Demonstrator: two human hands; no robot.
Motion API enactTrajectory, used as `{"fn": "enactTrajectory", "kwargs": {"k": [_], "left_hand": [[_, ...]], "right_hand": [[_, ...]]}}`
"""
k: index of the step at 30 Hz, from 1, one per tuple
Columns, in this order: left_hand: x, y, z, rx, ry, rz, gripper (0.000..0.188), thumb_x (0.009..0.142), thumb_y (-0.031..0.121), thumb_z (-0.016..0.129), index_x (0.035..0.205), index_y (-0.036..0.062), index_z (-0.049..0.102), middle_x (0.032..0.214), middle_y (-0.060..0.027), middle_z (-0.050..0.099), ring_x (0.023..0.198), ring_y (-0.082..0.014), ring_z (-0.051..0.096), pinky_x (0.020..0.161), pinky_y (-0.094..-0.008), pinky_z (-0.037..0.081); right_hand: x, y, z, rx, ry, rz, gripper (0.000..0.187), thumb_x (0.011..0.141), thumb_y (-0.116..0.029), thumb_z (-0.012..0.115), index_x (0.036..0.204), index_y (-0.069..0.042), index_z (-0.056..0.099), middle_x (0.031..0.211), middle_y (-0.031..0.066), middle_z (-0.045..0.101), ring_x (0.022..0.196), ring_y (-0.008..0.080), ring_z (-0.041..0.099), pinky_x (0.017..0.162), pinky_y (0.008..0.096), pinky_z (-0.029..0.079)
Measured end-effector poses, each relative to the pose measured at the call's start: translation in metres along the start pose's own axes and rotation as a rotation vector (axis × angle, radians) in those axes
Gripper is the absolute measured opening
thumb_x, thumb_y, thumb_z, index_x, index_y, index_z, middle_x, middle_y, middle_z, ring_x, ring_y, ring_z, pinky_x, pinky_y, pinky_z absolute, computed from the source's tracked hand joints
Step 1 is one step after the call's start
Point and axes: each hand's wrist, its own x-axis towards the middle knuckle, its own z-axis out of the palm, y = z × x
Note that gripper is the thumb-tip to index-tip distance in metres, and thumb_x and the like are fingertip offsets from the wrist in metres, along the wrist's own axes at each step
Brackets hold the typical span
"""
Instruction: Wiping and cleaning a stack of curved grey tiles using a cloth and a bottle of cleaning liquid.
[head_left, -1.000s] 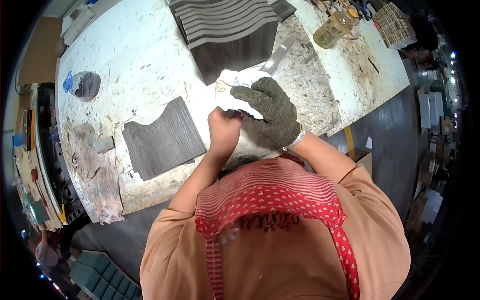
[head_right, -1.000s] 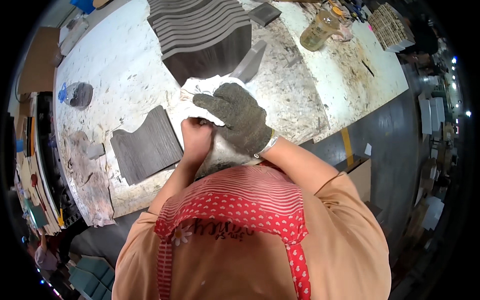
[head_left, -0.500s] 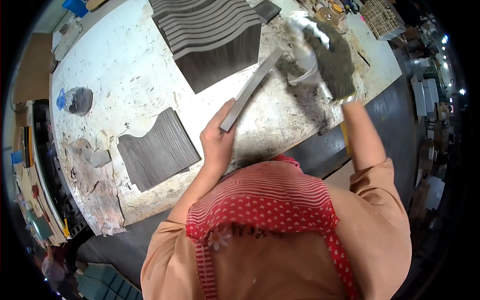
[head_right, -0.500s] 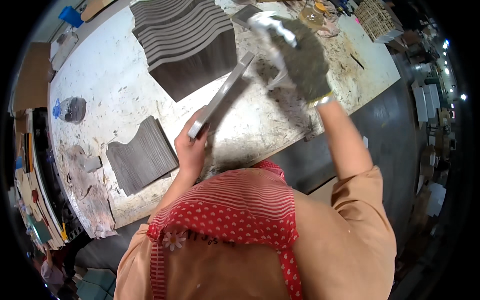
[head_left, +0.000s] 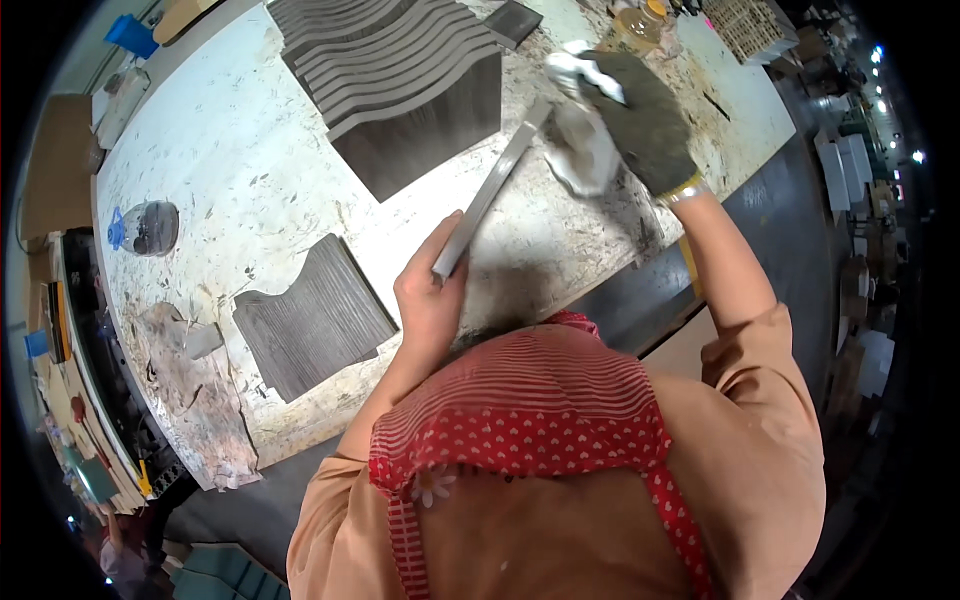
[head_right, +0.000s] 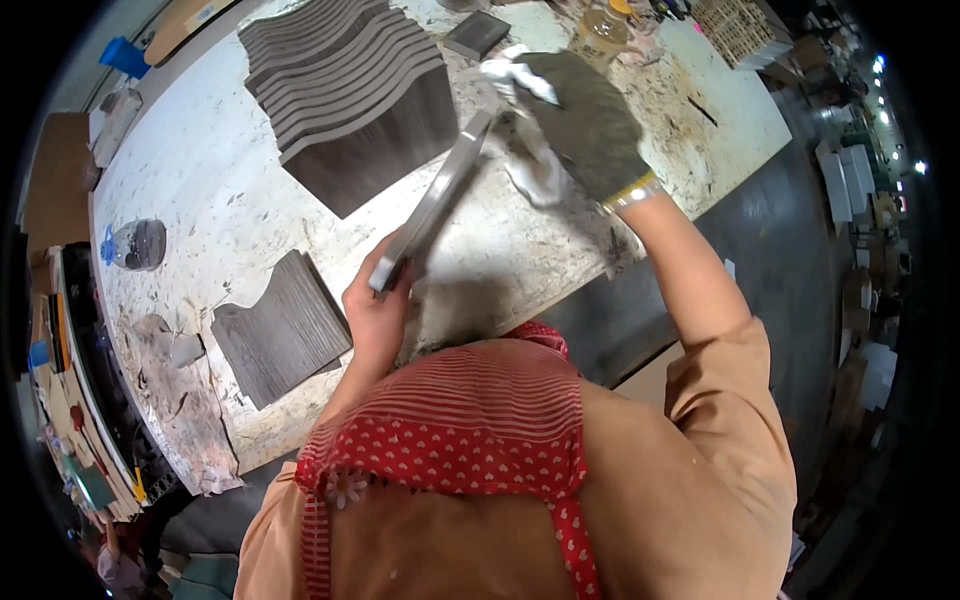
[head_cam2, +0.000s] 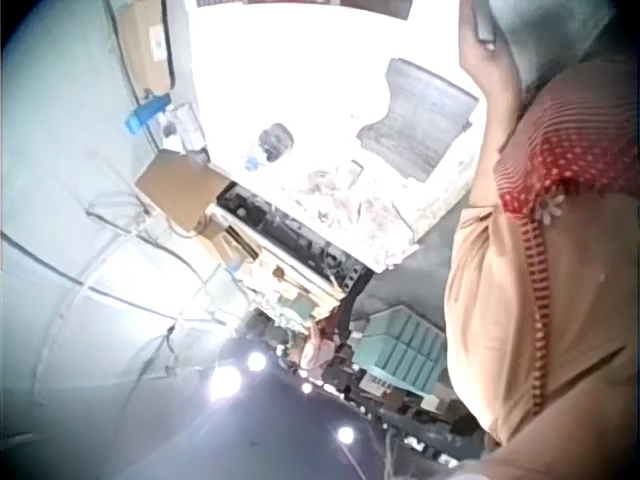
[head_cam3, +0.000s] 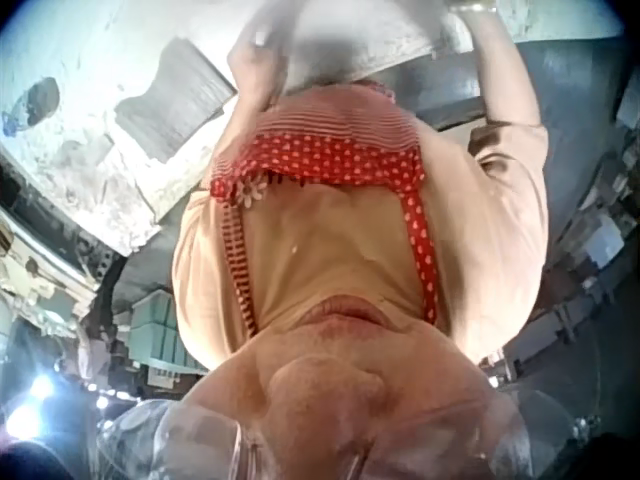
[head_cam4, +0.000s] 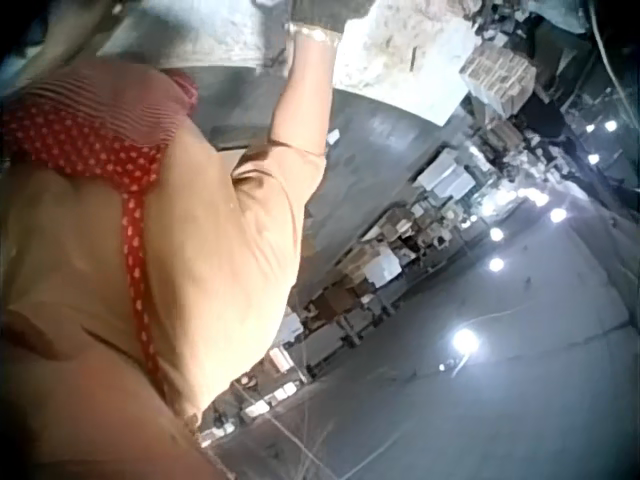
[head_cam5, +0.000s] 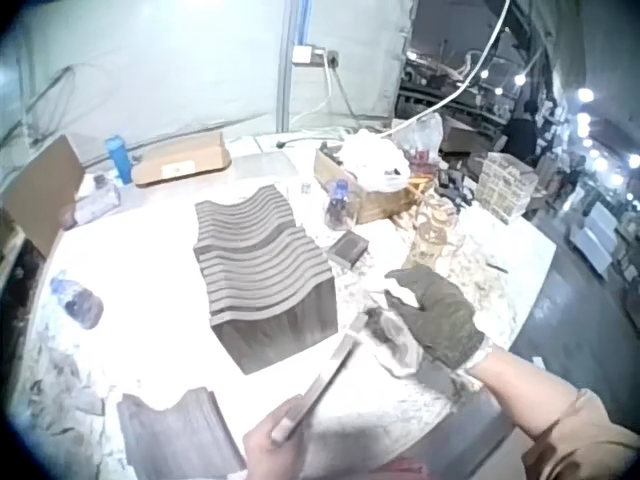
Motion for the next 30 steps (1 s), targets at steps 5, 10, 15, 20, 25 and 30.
{"fn": "enactTrajectory", "kwargs": {"k": [5,10,15,20,25,30], "left_hand": [[0.001,-0.002,-0.003,-0.085,-0.084,-0.022,0.045,0.084,0.003,0.072,0.128,0.0076,0.061,0.109,-0.0121,0.069,0.095,-0.0174,0.066,0.082,-0.0306,0.052],[0.005,-0.001,0.001,0.046,-0.081,-0.004,0.042,0.086,0.008,0.07,0.126,0.0088,0.062,0.1,-0.0124,0.071,0.087,-0.0202,0.069,0.079,-0.0308,0.053],[0.006,0.002,-0.002,0.233,-0.149,0.071,0.043,0.082,0.011,0.071,0.124,0.0084,0.063,0.104,-0.0144,0.071,0.081,-0.0294,0.07,0.072,-0.0345,0.055],[0.001,0.007,0.006,0.064,-0.097,0.132,0.044,0.088,0.005,0.066,0.132,0.0085,0.06,0.098,-0.0119,0.072,0.078,-0.0089,0.064,0.064,-0.0252,0.052],[0.002,0.006,0.007,0.164,-0.117,0.212,0.053,0.08,0.008,0.071,0.131,0.0116,0.057,0.119,-0.0124,0.067,0.083,-0.0295,0.07,0.069,-0.0344,0.057],[0.0,0.009,0.005,0.202,-0.125,0.193,0.05,0.08,0.009,0.071,0.128,0.0131,0.059,0.113,-0.0123,0.068,0.082,-0.0304,0.069,0.071,-0.0355,0.056]], "right_hand": [[-0.021,-0.011,0.02,-0.038,0.064,-0.554,0.038,0.084,-0.022,0.069,0.119,-0.008,0.063,0.114,0.0103,0.066,0.106,0.026,0.062,0.095,0.0394,0.048],[-0.054,-0.015,0.063,-0.04,-0.189,-0.505,0.034,0.091,-0.024,0.057,0.12,-0.007,0.061,0.12,0.0138,0.063,0.11,0.0299,0.06,0.099,0.0434,0.046],[-0.061,-0.048,0.039,0.134,-0.529,-0.31,0.042,0.091,-0.032,0.062,0.126,-0.01,0.059,0.121,0.0126,0.064,0.11,0.0306,0.061,0.095,0.04,0.05],[-0.021,-0.037,0.02,-0.14,-0.355,-0.451,0.042,0.086,-0.023,0.064,0.126,-0.01,0.059,0.115,0.0108,0.066,0.106,0.0267,0.063,0.094,0.0372,0.05],[-0.055,-0.038,0.032,0.244,-0.47,-0.246,0.03,0.085,-0.031,0.068,0.107,-0.011,0.069,0.112,0.0157,0.064,0.104,0.0324,0.062,0.093,0.0401,0.05],[-0.043,-0.033,0.023,-0.088,-0.414,-0.346,0.039,0.085,-0.026,0.07,0.117,-0.005,0.064,0.114,0.016,0.066,0.104,0.0311,0.064,0.092,0.0397,0.05]]}}
